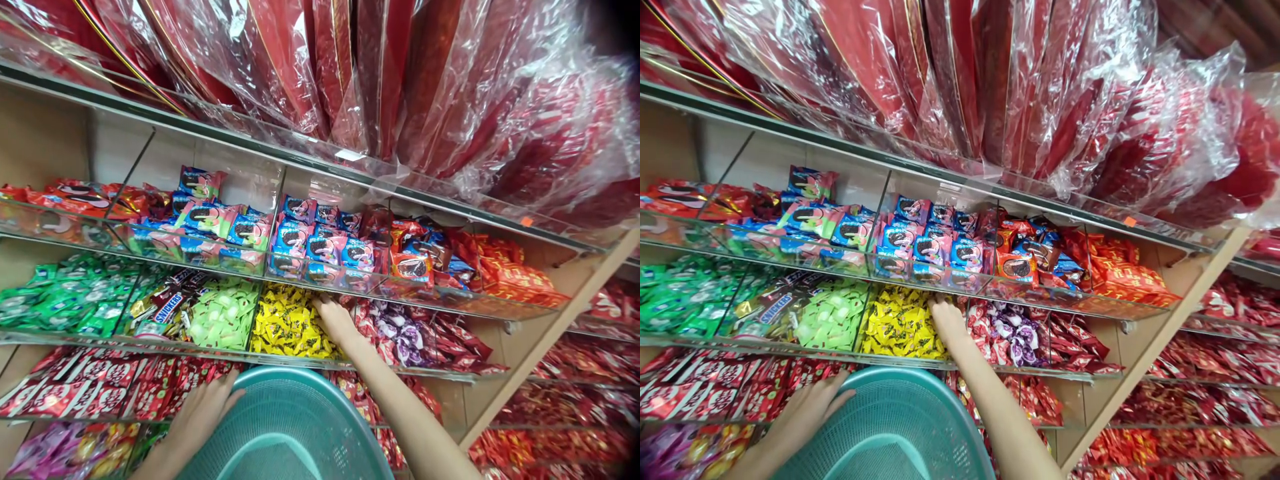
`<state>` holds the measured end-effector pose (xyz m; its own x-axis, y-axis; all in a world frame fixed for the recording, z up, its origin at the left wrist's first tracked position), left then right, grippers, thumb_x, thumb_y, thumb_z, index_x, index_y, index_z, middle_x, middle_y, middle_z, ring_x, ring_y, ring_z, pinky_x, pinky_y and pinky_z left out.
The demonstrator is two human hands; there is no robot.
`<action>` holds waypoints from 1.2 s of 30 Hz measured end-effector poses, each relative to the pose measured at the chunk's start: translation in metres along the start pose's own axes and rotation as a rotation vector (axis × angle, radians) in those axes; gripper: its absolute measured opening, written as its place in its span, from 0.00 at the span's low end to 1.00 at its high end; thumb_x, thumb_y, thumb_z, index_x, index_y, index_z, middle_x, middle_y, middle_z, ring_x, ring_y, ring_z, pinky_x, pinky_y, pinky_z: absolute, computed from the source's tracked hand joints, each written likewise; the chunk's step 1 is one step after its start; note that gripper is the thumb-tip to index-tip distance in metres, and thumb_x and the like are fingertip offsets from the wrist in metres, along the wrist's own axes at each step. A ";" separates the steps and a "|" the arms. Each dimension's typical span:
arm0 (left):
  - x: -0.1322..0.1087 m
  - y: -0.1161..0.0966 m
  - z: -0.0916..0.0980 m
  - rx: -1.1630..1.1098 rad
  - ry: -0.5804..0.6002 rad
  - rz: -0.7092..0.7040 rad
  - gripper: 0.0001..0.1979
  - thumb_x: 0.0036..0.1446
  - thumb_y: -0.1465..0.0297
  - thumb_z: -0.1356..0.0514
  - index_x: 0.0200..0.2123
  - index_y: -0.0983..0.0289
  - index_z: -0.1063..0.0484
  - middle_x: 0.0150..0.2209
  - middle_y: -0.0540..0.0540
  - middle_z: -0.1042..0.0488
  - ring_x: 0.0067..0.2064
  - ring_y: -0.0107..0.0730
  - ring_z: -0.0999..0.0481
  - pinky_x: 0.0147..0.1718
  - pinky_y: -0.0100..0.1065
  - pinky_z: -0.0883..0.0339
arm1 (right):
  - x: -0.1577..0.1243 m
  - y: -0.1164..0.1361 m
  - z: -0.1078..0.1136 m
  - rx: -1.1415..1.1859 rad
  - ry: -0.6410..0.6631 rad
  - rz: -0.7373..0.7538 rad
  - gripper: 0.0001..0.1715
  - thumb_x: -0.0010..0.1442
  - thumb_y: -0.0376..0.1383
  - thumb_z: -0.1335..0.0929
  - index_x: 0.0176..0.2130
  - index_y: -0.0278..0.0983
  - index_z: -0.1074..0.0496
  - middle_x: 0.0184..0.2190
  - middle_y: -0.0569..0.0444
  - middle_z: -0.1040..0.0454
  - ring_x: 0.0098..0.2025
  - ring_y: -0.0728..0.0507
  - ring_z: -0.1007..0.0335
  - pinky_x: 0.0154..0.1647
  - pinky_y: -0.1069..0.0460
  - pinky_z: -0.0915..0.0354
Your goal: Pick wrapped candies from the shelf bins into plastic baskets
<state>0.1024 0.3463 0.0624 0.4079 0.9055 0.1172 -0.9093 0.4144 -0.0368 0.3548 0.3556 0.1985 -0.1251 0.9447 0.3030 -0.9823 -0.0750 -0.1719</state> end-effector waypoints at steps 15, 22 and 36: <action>0.000 0.003 -0.004 -0.043 -0.034 -0.036 0.19 0.60 0.61 0.57 0.48 0.63 0.37 0.34 0.59 0.24 0.36 0.46 0.24 0.31 0.40 0.32 | 0.007 -0.014 0.012 0.239 0.021 -0.001 0.12 0.55 0.36 0.37 0.41 0.36 0.35 0.40 0.46 0.30 0.40 0.42 0.34 0.35 0.52 0.45; -0.001 0.004 -0.006 -0.020 -0.038 -0.024 0.20 0.60 0.60 0.57 0.50 0.61 0.38 0.36 0.59 0.24 0.38 0.45 0.24 0.33 0.39 0.33 | 0.005 0.005 -0.015 0.365 0.065 -0.007 0.20 0.52 0.38 0.34 0.45 0.36 0.38 0.43 0.45 0.34 0.43 0.43 0.36 0.38 0.53 0.43; -0.002 -0.001 0.003 -0.043 -0.008 -0.007 0.19 0.60 0.60 0.57 0.48 0.62 0.37 0.35 0.60 0.24 0.38 0.44 0.24 0.34 0.38 0.33 | 0.008 0.000 -0.021 0.442 0.046 0.018 0.23 0.50 0.38 0.33 0.45 0.34 0.37 0.43 0.46 0.35 0.44 0.43 0.37 0.43 0.52 0.42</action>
<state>0.1023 0.3440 0.0647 0.4131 0.9020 0.1256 -0.9022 0.4241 -0.0788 0.3568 0.3696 0.1807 -0.1461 0.9545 0.2599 -0.9467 -0.2111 0.2433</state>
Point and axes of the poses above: each hand's wrist, its own x-axis towards the middle knuckle, its own z-axis out of the back of the hand, y = z × x, the point moved 1 cm from there along x, towards the middle knuckle
